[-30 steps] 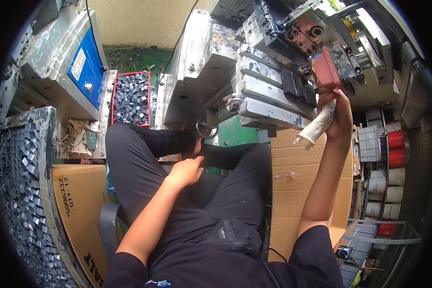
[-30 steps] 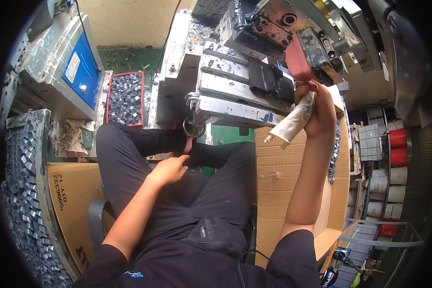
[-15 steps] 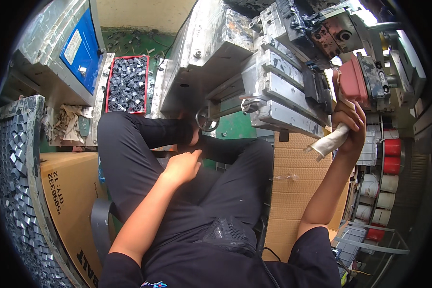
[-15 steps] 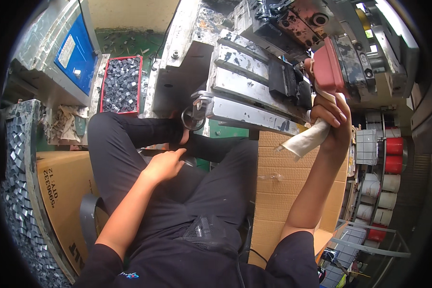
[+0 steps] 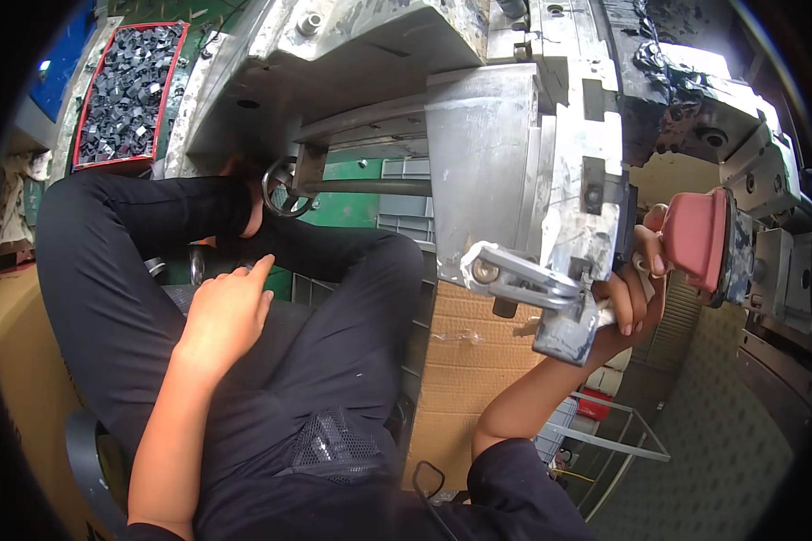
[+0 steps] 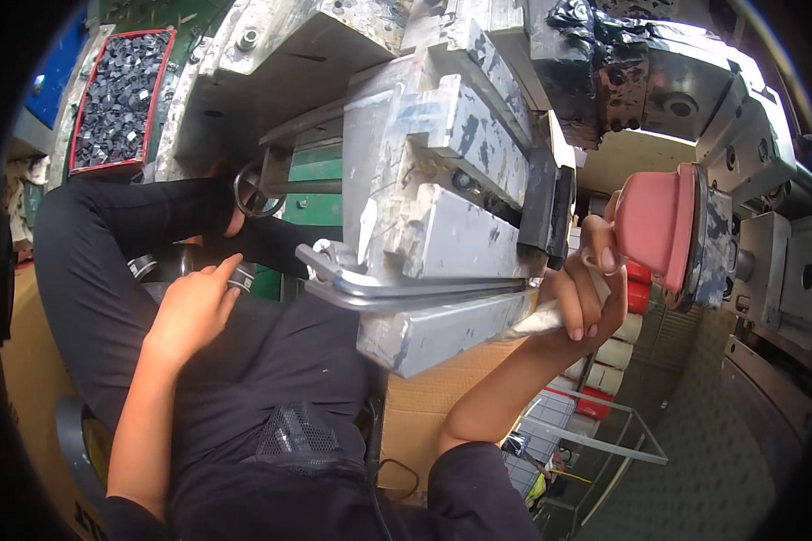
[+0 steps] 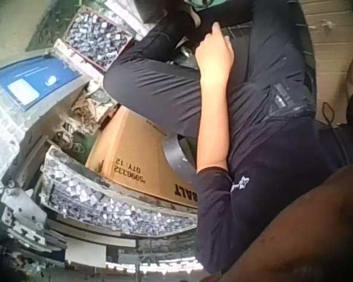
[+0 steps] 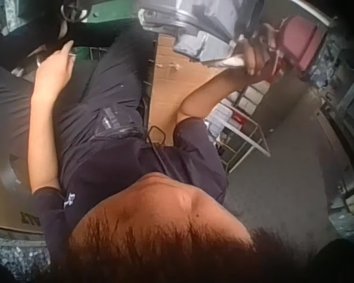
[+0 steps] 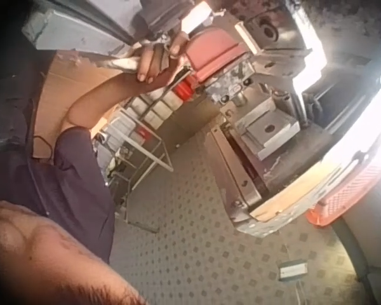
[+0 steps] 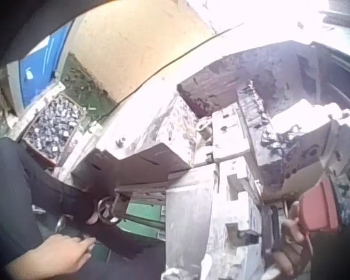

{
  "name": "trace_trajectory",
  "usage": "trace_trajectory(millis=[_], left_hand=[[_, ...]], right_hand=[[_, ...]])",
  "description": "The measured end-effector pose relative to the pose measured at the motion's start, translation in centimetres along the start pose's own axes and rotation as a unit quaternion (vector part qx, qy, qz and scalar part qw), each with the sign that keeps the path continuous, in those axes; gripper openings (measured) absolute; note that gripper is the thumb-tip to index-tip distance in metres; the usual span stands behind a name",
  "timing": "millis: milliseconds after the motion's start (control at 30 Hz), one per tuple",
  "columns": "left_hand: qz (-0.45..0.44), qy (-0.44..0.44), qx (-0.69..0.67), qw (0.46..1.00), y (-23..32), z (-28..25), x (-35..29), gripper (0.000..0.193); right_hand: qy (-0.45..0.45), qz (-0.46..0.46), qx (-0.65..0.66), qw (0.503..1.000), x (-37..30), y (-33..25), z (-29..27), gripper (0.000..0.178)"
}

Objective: Manually place small plastic components into a pad printing machine and clean the ink pad.

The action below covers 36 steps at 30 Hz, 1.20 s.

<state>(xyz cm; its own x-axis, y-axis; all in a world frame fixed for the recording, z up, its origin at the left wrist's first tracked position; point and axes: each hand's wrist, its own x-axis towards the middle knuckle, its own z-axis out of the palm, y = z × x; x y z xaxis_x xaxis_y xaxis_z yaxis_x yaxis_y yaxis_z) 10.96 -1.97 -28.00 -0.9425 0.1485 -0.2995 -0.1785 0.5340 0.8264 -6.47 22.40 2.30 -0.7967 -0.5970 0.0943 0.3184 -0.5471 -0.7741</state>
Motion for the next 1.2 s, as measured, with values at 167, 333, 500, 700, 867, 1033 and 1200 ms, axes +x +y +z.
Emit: trace_trajectory(millis=[167, 333, 500, 700, 867, 1033, 1200], left_hand=[[-0.009, 0.023, -0.024, 0.999, 0.5, -0.9, -0.1, 0.047], [-0.017, 0.032, -0.049, 0.998, 0.6, -1.3, -0.2, 0.046], [-0.018, 0.039, -0.059, 0.997, 0.4, -1.4, -0.1, 0.045], [-0.018, 0.048, -0.054, 0.997, 0.1, -1.3, -0.1, 0.045], [-0.018, 0.046, -0.041, 0.998, 0.2, -1.5, 0.0, 0.045], [-0.009, 0.029, -0.011, 0.999, 0.0, -1.5, 0.1, 0.046], [0.005, 0.017, 0.057, 0.998, -1.7, -0.2, 0.6, 0.048]], right_hand=[[0.153, -0.060, 0.005, 0.986, -0.5, -0.5, 0.2, 0.040], [0.171, -0.018, 0.038, 0.984, 0.9, -0.6, 1.0, 0.044], [0.170, 0.009, 0.016, 0.985, 1.3, -0.9, 1.4, 0.045], [0.153, 0.032, 0.001, 0.988, 1.3, -2.6, 1.7, 0.048], [0.094, 0.059, -0.013, 0.994, 0.1, -3.8, 2.2, 0.054], [0.087, 0.048, 0.015, 0.995, -1.3, -2.0, 1.7, 0.047], [0.172, -0.069, -0.141, 0.973, -3.4, -1.0, 1.9, 0.035]])
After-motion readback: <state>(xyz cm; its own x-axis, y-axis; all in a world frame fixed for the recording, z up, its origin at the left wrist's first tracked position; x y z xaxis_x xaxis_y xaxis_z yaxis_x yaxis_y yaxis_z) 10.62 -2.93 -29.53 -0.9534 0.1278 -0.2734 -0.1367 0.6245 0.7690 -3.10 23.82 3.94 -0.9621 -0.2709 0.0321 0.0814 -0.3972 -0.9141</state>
